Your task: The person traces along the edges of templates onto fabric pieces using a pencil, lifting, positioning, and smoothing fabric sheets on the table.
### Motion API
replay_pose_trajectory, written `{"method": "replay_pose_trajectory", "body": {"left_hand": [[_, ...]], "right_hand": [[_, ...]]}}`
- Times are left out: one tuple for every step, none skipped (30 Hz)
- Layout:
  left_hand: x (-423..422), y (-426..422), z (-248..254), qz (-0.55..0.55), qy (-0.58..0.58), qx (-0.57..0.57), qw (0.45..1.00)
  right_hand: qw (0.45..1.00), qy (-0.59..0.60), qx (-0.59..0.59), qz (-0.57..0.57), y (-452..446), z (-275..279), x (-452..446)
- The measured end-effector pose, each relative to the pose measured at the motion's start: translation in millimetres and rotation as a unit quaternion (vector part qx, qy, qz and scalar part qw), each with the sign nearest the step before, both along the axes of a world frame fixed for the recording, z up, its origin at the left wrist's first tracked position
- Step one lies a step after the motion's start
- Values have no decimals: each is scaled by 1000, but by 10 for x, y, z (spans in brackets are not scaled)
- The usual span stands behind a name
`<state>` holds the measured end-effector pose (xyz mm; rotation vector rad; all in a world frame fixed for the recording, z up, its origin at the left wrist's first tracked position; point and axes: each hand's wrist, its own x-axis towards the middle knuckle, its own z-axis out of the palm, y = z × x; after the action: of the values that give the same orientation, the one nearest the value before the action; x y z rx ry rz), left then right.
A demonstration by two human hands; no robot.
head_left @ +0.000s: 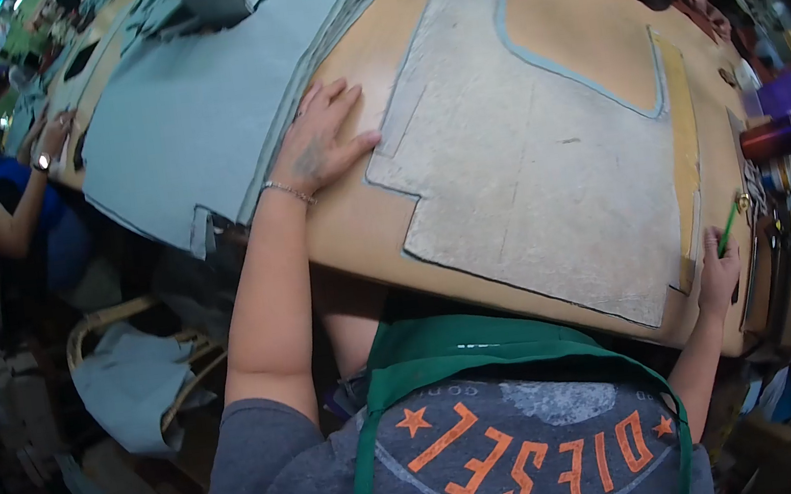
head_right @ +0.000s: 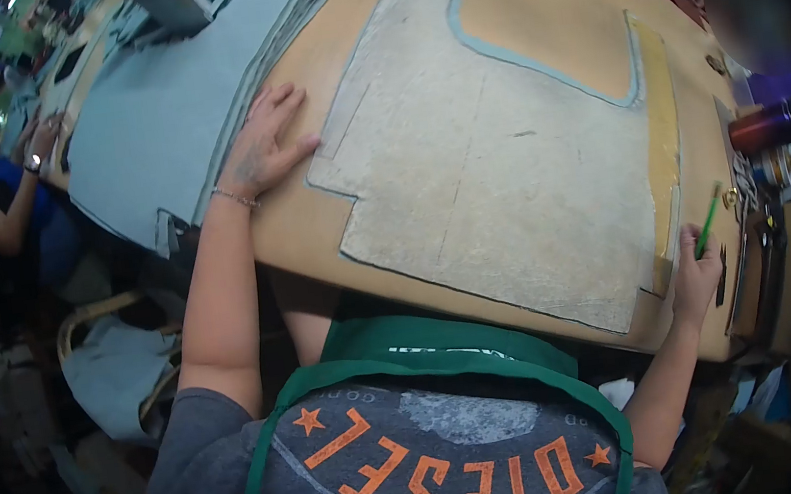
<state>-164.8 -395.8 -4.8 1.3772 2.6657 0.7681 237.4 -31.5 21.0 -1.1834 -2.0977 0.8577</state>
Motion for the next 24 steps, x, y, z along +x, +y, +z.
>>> {"method": "replay_pose_trajectory", "body": {"left_hand": [[-4,1,-14,12,-18,17,1000],[20,6,-22,22,-34,35,999],[58,21,-3,33,-27,10,999],[91,34,36,44,-18,-16,999],[122,42,75,54,-9,-42,998],[153,48,105,57,0,-69,996],[186,59,129,59,9,-97,994],[208,68,145,59,17,-125,990],[212,73,157,58,5,-129,990],[207,76,168,57,-8,-133,989],[199,78,172,56,-20,-137,989],[195,78,168,53,-19,-136,989],[190,74,164,52,-17,-134,989],[182,67,156,51,-16,-133,990],[171,60,149,48,-17,-126,991],[158,51,138,45,-19,-120,992],[155,39,117,42,-23,-113,992],[152,34,97,40,-25,-112,993],[141,36,86,37,-26,-110,993],[129,31,82,33,-26,-108,993],[124,23,82,34,-27,-112,993],[121,24,86,33,-27,-115,992],[117,29,88,31,-28,-119,992],[108,35,85,32,-27,-118,992]], "right_hand": [[995,81,-58,-28,-21,13,-58],[974,196,-105,-31,-165,64,-247],[956,257,-142,-24,-311,74,-452],[931,319,-179,-17,-463,59,-665],[900,379,-217,-10,-623,33,-850],[915,322,-232,74,-775,-35,-995],[921,262,-243,155,-939,-81,-1131],[959,63,-88,263,-1162,-55,-1295],[937,75,-123,319,-1405,13,-1498],[883,114,-371,266,-1646,73,-1695],[853,153,-386,316,-1863,69,-1901],[835,159,-351,394,-1972,-30,-2067],[826,174,-335,419,-2115,-96,-2227],[828,144,-346,417,-2224,-93,-2332],[814,162,-387,402,-2296,-198,-2418],[814,177,-374,407,-2348,-211,-2467],[815,190,-361,413,-2390,-230,-2496],[818,197,-347,413,-2425,-251,-2516],[822,205,-333,413,-2452,-267,-2534],[826,215,-317,413,-2467,-274,-2550],[830,206,-303,421,-2470,-285,-2562],[833,199,-288,428,-2466,-302,-2573],[837,192,-273,434,-2465,-302,-2580],[842,195,-272,423,-2488,-294,-2585]]}}
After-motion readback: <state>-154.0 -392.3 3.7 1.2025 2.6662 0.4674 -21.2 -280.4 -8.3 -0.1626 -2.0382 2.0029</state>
